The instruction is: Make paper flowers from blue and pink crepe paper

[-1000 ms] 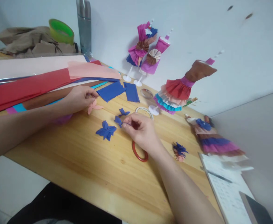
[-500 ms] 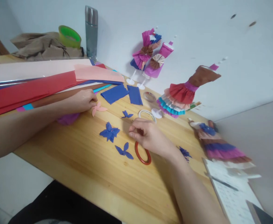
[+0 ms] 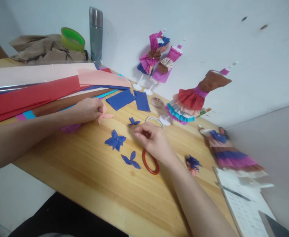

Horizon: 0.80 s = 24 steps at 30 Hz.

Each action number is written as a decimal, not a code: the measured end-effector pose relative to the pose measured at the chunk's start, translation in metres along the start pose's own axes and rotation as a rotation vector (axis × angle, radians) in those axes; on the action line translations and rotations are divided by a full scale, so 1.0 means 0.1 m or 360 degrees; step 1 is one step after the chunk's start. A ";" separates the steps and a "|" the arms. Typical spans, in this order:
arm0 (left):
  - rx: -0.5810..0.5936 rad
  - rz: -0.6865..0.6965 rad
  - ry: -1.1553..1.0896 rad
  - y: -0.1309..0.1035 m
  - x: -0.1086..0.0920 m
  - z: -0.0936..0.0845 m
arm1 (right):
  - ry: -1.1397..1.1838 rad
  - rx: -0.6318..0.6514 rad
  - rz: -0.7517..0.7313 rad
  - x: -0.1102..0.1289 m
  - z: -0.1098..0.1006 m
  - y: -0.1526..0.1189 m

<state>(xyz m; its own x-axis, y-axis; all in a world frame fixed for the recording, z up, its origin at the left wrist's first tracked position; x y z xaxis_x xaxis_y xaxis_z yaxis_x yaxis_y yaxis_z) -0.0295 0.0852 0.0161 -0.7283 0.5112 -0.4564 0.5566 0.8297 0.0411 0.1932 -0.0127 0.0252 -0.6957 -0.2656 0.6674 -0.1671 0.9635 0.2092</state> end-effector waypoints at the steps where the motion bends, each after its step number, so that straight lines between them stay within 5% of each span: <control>1: -0.0047 0.0046 -0.0040 -0.02 -0.02 -0.01 | 0.0041 -0.0047 0.0022 -0.01 0.01 0.00; 7: -0.0077 0.0319 -0.0475 -0.18 -0.37 0.02 | 0.0431 -0.0210 0.0101 0.10 0.10 -0.05; 13: -0.0051 0.0325 -0.0790 -0.33 -0.62 0.11 | 0.1023 0.0032 0.0391 0.20 0.33 -0.08; 17: -0.0033 0.0348 -0.0787 -0.36 -0.66 0.16 | 0.1095 0.0083 0.0556 0.21 0.37 -0.10; 24: 0.0353 0.0396 -0.1128 -0.35 -0.70 0.15 | 0.1095 0.0133 0.0531 0.26 0.34 -0.11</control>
Point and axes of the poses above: each hand's wrist, its own y-axis towards the middle knuckle, its own z-axis out of the palm, x = y × z, the point moved 5 cm from there along y, towards the middle knuckle, and after that the axes turned 3 degrees about z, right-handed, at the moved point
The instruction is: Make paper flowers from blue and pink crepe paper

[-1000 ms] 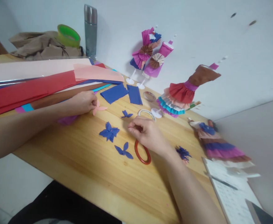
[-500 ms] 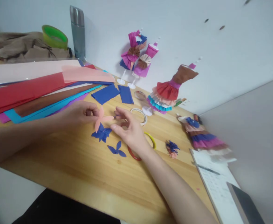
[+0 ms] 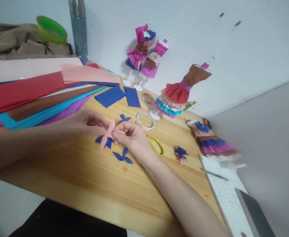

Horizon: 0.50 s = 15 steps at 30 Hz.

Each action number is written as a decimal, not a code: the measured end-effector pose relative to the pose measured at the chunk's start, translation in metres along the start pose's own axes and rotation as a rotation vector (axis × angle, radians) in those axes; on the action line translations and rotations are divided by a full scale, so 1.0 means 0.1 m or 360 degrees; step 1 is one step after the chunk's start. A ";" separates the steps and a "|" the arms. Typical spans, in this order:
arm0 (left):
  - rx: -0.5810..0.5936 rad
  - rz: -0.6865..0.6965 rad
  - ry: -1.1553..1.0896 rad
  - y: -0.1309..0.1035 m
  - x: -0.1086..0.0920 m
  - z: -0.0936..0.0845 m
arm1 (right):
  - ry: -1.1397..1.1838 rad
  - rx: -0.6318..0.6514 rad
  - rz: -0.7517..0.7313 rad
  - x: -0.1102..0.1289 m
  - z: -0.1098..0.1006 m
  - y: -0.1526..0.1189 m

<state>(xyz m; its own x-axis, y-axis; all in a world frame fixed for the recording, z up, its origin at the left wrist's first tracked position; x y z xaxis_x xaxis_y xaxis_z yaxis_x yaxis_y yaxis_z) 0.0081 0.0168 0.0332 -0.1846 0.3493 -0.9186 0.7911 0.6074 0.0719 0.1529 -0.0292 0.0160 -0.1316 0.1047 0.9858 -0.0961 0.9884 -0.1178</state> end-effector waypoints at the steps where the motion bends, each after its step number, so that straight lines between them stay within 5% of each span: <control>1: 0.0053 -0.0039 -0.0031 0.00 0.01 0.00 | -0.0008 0.0002 -0.0010 0.01 0.00 -0.01; 7: 0.0178 -0.0341 -0.0240 -0.03 0.19 0.01 | -0.0096 -0.0004 -0.0037 0.04 0.01 -0.03; 15: 0.0192 -0.0281 -0.0442 -0.03 0.16 0.08 | -0.0054 0.0093 -0.0001 0.00 0.04 -0.01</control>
Point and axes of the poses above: each hand's wrist, its own y-axis towards the middle knuckle, its own z-axis out of the palm, x = y × z, the point moved 5 cm from there along y, towards the middle knuckle, and after that the axes turned 3 degrees about z, right-handed, at the moved point
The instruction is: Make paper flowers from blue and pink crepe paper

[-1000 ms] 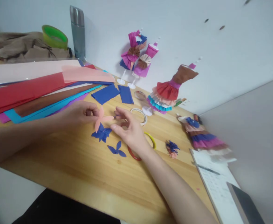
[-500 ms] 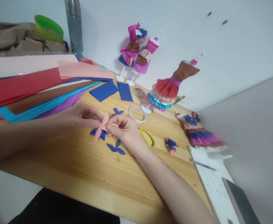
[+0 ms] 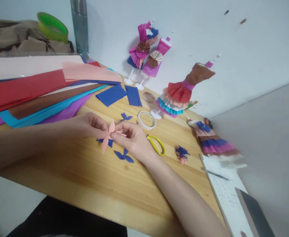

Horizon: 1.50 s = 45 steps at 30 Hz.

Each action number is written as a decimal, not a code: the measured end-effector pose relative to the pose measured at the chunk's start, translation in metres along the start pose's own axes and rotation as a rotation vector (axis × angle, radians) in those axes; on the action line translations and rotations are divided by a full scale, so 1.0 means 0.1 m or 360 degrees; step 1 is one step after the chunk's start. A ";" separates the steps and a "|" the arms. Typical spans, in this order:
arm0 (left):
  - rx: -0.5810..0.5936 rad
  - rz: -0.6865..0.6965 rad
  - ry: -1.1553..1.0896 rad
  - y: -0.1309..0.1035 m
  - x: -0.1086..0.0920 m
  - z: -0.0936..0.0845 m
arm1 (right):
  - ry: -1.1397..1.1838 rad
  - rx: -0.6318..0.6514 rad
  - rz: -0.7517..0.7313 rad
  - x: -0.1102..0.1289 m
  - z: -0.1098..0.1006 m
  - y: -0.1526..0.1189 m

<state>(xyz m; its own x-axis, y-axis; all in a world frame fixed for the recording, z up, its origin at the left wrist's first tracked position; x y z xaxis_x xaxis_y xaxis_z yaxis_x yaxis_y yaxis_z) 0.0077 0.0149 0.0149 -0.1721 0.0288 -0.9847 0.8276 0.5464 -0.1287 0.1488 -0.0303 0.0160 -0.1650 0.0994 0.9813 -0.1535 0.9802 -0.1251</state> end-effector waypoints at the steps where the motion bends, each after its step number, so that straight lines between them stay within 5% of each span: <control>1: -0.0006 -0.0019 0.0017 0.00 0.00 0.00 | -0.0025 0.0008 0.0002 -0.01 0.00 0.01; 14: -0.0175 0.0162 0.0215 0.11 0.09 -0.03 | -0.0151 -0.0052 0.0082 -0.08 -0.07 0.04; 23: -0.0327 -0.0129 0.0628 0.15 0.13 -0.07 | -0.0583 -0.0144 0.0078 -0.18 -0.11 0.08; 45: -0.0361 -0.0123 0.0995 0.16 0.09 -0.04 | -0.1114 -0.0207 -0.0031 -0.16 -0.02 0.17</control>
Point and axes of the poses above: each hand's wrist, its own y-axis towards the middle knuckle, its own z-axis out of the palm, x = y × z, the point moved 5 cm from there along y, towards the middle knuckle, and after that the axes turned 3 degrees about z, right-handed, at the moved point
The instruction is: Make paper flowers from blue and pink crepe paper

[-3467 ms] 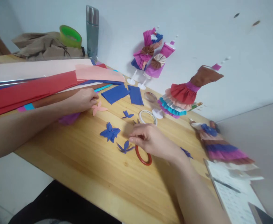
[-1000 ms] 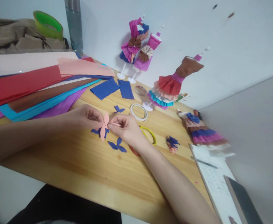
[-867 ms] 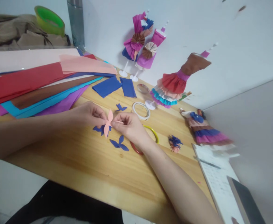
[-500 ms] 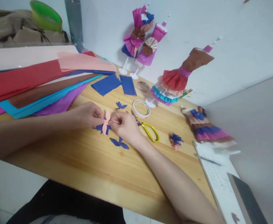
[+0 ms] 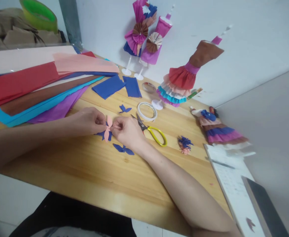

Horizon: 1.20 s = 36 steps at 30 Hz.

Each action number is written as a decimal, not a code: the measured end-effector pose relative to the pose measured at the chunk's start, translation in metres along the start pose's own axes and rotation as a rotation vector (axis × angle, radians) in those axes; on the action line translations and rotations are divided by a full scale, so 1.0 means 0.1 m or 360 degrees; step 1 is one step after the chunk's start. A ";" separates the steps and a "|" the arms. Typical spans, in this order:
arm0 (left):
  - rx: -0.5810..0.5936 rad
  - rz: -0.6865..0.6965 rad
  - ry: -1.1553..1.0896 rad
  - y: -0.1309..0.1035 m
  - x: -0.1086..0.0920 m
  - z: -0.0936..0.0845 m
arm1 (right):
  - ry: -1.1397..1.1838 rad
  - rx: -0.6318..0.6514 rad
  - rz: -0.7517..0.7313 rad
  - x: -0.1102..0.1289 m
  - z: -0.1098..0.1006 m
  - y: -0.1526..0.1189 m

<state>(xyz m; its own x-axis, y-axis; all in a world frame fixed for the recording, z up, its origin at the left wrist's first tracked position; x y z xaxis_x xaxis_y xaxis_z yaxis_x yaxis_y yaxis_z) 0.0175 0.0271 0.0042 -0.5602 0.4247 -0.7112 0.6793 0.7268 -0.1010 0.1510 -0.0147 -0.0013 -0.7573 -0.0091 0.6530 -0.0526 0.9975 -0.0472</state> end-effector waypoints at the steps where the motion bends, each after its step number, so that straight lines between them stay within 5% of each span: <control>1: 0.0015 -0.0021 0.0006 0.00 0.00 0.00 | -0.0009 -0.0006 0.0000 0.00 0.00 0.00; 25: -0.0019 -0.0032 0.0044 0.03 0.04 0.00 | -0.0071 -0.0008 0.0035 -0.02 0.04 0.01; 36: 0.0050 -0.0040 -0.0262 -0.02 0.04 -0.07 | 0.0153 -0.0069 -0.0080 0.05 -0.09 -0.05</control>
<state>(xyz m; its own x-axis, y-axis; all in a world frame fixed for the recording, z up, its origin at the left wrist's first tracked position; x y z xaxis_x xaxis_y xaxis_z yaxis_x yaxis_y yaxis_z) 0.0105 0.0309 0.0061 -0.4940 0.3106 -0.8121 0.6819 0.7179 -0.1402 0.1533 -0.0192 0.0093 -0.6882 -0.0544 0.7235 -0.0591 0.9981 0.0188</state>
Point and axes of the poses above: each hand's wrist, its own y-axis towards the middle knuckle, its own z-axis out of the palm, x = y × z, the point moved 5 cm from there along y, towards the middle knuckle, and after that the axes turned 3 degrees about z, right-handed, at the moved point
